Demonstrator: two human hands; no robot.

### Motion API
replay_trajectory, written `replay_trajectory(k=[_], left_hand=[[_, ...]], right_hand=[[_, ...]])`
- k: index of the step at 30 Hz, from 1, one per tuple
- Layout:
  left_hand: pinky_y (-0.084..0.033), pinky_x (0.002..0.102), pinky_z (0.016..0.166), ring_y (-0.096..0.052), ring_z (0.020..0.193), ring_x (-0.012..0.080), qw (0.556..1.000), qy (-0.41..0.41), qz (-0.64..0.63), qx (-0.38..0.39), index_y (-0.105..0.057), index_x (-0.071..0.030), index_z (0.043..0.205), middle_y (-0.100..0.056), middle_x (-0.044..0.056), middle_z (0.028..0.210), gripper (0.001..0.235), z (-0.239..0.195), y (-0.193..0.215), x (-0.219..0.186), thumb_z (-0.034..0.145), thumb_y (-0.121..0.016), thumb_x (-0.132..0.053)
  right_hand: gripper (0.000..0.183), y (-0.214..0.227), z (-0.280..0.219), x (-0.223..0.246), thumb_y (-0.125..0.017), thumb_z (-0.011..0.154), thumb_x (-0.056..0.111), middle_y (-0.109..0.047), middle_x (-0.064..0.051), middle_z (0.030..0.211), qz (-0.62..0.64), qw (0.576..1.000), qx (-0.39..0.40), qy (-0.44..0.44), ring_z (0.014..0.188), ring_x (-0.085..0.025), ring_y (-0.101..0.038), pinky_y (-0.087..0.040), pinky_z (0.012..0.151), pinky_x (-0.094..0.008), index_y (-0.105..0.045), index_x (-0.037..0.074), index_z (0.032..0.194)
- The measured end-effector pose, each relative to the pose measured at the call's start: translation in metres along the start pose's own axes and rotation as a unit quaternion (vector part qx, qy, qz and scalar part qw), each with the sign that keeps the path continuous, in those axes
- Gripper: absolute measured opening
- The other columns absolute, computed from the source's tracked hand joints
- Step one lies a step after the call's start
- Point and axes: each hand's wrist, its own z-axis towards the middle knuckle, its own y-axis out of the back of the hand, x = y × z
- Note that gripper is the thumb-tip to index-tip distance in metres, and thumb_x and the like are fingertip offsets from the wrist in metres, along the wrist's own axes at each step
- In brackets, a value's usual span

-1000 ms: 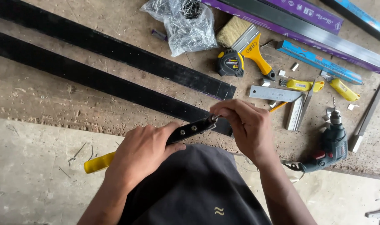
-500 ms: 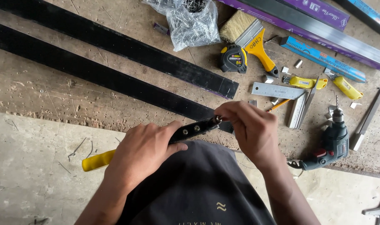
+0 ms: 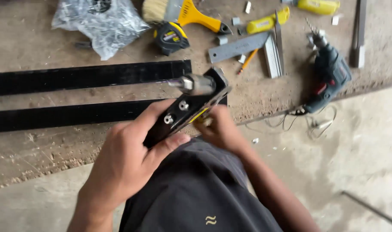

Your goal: Drilling holes and riveting metal brackets onto black metal strips on a workbench.

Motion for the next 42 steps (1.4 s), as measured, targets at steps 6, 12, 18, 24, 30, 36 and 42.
replay_trajectory(k=[6, 12, 18, 24, 30, 36, 42], left_hand=[[-0.054, 0.030, 0.060, -0.077, 0.084, 0.0199, 0.986, -0.058, -0.088, 0.130, -0.059, -0.010, 0.130, -0.080, 0.009, 0.105, 0.062, 0.051, -0.070, -0.041, 0.091, -0.045, -0.057], [-0.046, 0.037, 0.074, -0.060, 0.079, 0.0228, 0.972, -0.082, -0.209, -0.068, -0.056, -0.012, 0.101, -0.059, 0.007, 0.085, 0.056, 0.088, -0.191, -0.037, 0.098, -0.030, -0.061], [-0.041, 0.048, 0.111, -0.055, 0.126, 0.0367, 0.970, -0.182, 0.055, -0.149, -0.057, 0.000, 0.134, -0.061, 0.018, 0.130, 0.064, 0.090, -0.166, 0.084, 0.088, -0.074, -0.042], [-0.045, 0.048, 0.103, -0.060, 0.118, 0.0298, 0.958, -0.188, 0.211, -0.046, -0.063, -0.010, 0.133, -0.068, 0.012, 0.123, 0.086, 0.095, -0.199, 0.154, 0.081, -0.060, -0.078], [-0.048, 0.045, 0.099, -0.065, 0.113, 0.0277, 0.953, -0.207, 0.210, -0.074, -0.068, -0.007, 0.126, -0.072, 0.011, 0.122, 0.068, 0.091, -0.201, 0.154, 0.082, -0.078, -0.058], [-0.048, 0.046, 0.098, -0.066, 0.108, 0.0271, 0.954, -0.212, 0.196, -0.085, -0.067, -0.009, 0.123, -0.072, 0.009, 0.119, 0.068, 0.090, -0.199, 0.152, 0.070, -0.096, -0.039], [-0.050, 0.045, 0.100, -0.067, 0.107, 0.0266, 0.952, -0.229, 0.177, -0.098, -0.062, -0.007, 0.124, -0.071, 0.011, 0.118, 0.064, 0.086, -0.202, 0.167, 0.075, -0.093, -0.035]], right_hand=[[0.053, 0.086, -0.049, 0.039, -0.067, 0.095, 0.016, -0.049, -0.011, 0.134, 0.126, 0.991, 0.027, -0.022, 0.121, -0.026, -0.047, -0.042, 0.104, -0.045, -0.034, 0.009, 0.136], [0.089, 0.141, -0.086, 0.007, -0.060, 0.079, -0.004, -0.025, -0.031, 0.167, 0.505, 0.862, -0.036, -0.008, 0.149, -0.046, -0.038, -0.038, 0.120, -0.066, -0.021, 0.010, 0.158], [0.064, 0.207, -0.077, -0.039, -0.068, 0.089, 0.007, -0.066, -0.020, 0.114, 0.044, 0.980, -0.118, -0.151, 0.111, -0.042, -0.064, -0.048, 0.103, -0.056, -0.044, 0.011, 0.148], [0.087, 0.180, -0.017, -0.140, -0.096, 0.072, 0.045, -0.053, -0.015, 0.109, -0.561, 0.818, -0.126, 0.006, 0.104, -0.036, -0.053, -0.036, 0.099, -0.059, -0.053, 0.023, 0.144], [0.075, 0.234, -0.037, -0.123, -0.086, 0.076, 0.036, -0.048, -0.016, 0.122, -0.484, 0.843, -0.228, -0.053, 0.113, -0.033, -0.049, -0.036, 0.101, -0.057, -0.050, 0.023, 0.141], [0.069, 0.370, -0.126, -0.238, -0.093, 0.090, 0.044, -0.070, -0.004, 0.116, 0.074, 0.842, -0.402, -0.351, 0.094, -0.010, -0.079, -0.072, 0.076, -0.025, -0.049, 0.012, 0.132], [0.044, 0.382, -0.160, -0.237, -0.076, 0.102, 0.023, -0.075, -0.006, 0.107, 0.190, 0.883, -0.280, -0.325, 0.097, -0.018, -0.079, -0.067, 0.088, -0.037, -0.059, 0.010, 0.141]])
